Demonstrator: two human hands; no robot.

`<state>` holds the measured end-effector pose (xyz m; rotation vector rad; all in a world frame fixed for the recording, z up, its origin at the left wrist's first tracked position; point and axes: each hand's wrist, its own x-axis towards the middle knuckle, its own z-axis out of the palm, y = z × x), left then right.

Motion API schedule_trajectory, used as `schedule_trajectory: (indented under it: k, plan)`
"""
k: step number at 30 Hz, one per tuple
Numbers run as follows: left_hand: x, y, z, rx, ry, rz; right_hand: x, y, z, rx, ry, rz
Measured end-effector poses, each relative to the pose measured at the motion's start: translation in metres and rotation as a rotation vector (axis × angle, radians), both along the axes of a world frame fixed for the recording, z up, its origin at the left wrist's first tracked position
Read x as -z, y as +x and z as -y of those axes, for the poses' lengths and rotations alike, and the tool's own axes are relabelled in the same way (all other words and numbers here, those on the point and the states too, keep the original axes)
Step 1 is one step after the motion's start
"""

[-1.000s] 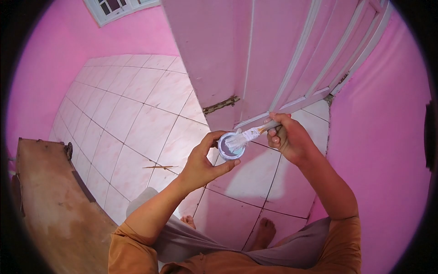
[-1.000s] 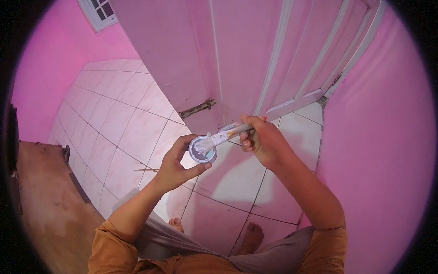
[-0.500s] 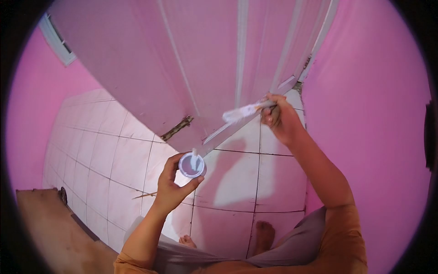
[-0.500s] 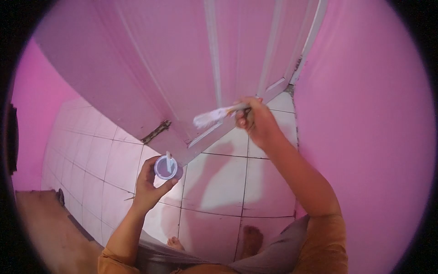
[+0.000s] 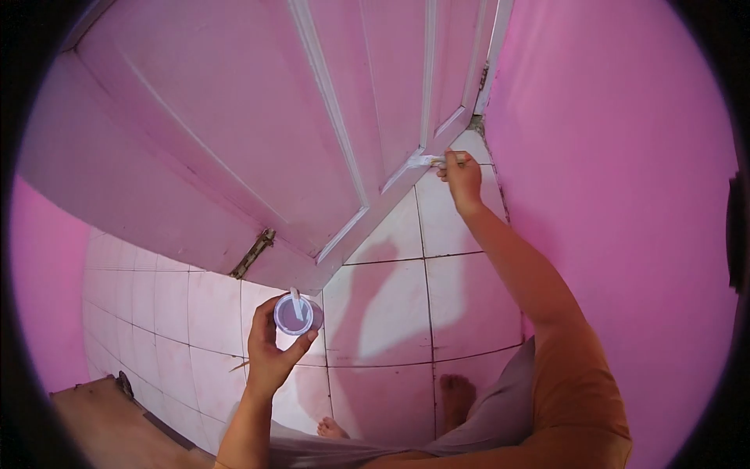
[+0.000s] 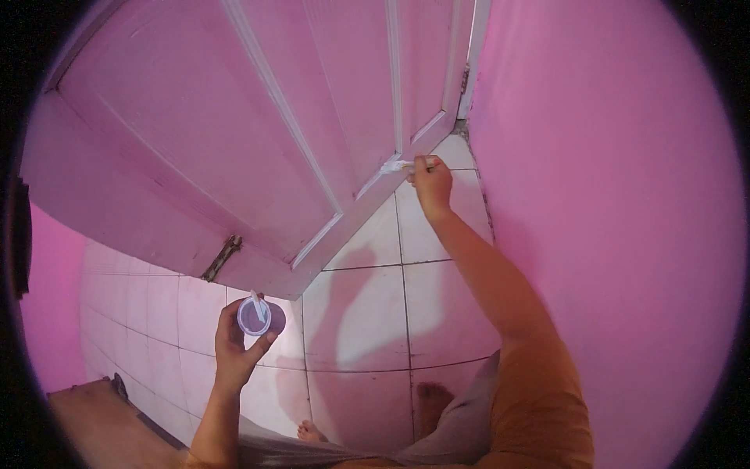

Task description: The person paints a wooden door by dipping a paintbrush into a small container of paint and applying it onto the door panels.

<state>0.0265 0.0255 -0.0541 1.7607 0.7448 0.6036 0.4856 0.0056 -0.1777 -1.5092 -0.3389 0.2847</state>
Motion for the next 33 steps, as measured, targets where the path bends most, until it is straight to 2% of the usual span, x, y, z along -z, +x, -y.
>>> schedule_trajectory:
  k: [2, 4, 6, 8, 12, 14, 17, 21, 24, 26, 28, 30, 32, 33]
  plan:
    - [0.003, 0.001, 0.000, -0.026, 0.024, 0.006, 0.006, -0.005, -0.013, 0.039, -0.041, -0.009]
    - [0.006, 0.001, 0.001, -0.030, 0.002, 0.003, 0.013, -0.005, -0.025, 0.033, 0.086, -0.056]
    - [0.008, 0.001, 0.001, -0.034, -0.024, 0.000, -0.005, -0.011, -0.030, 0.060, 0.116, -0.097]
    - [0.009, 0.000, -0.001, -0.027, -0.009, -0.016, -0.018, -0.010, -0.032, 0.011, 0.263, -0.152]
    - [0.008, -0.001, -0.002, -0.014, -0.025, -0.027, -0.016, -0.006, -0.025, 0.103, 0.221, -0.099]
    - [0.008, -0.001, -0.002, -0.023, -0.039, -0.003, 0.003, -0.007, -0.025, 0.136, 0.093, -0.036]
    - [0.007, -0.001, -0.002, -0.028, -0.032, -0.017, 0.010, -0.016, -0.036, 0.086, 0.127, -0.128]
    - [0.009, -0.004, -0.002, -0.026, -0.034, -0.005, -0.011, -0.006, -0.041, 0.093, 0.257, -0.045]
    - [0.010, -0.006, -0.003, -0.025, -0.026, -0.016, -0.019, 0.003, -0.034, 0.214, 0.176, 0.097]
    - [0.011, -0.006, -0.003, -0.033, -0.050, -0.003, 0.000, 0.003, -0.030, 0.247, -0.062, 0.201]
    - [0.012, -0.005, -0.003, -0.022, -0.044, -0.005, 0.031, 0.001, -0.039, 0.224, -0.073, 0.187]
    - [0.011, -0.005, -0.003, -0.017, -0.042, -0.010, 0.032, -0.006, -0.046, 0.194, -0.088, 0.171]
    - [0.009, -0.005, -0.002, -0.013, -0.023, -0.016, 0.005, -0.015, -0.045, 0.067, 0.099, -0.026]
    - [0.009, -0.005, -0.001, -0.016, -0.025, -0.017, -0.008, -0.013, -0.043, 0.065, 0.097, -0.027]
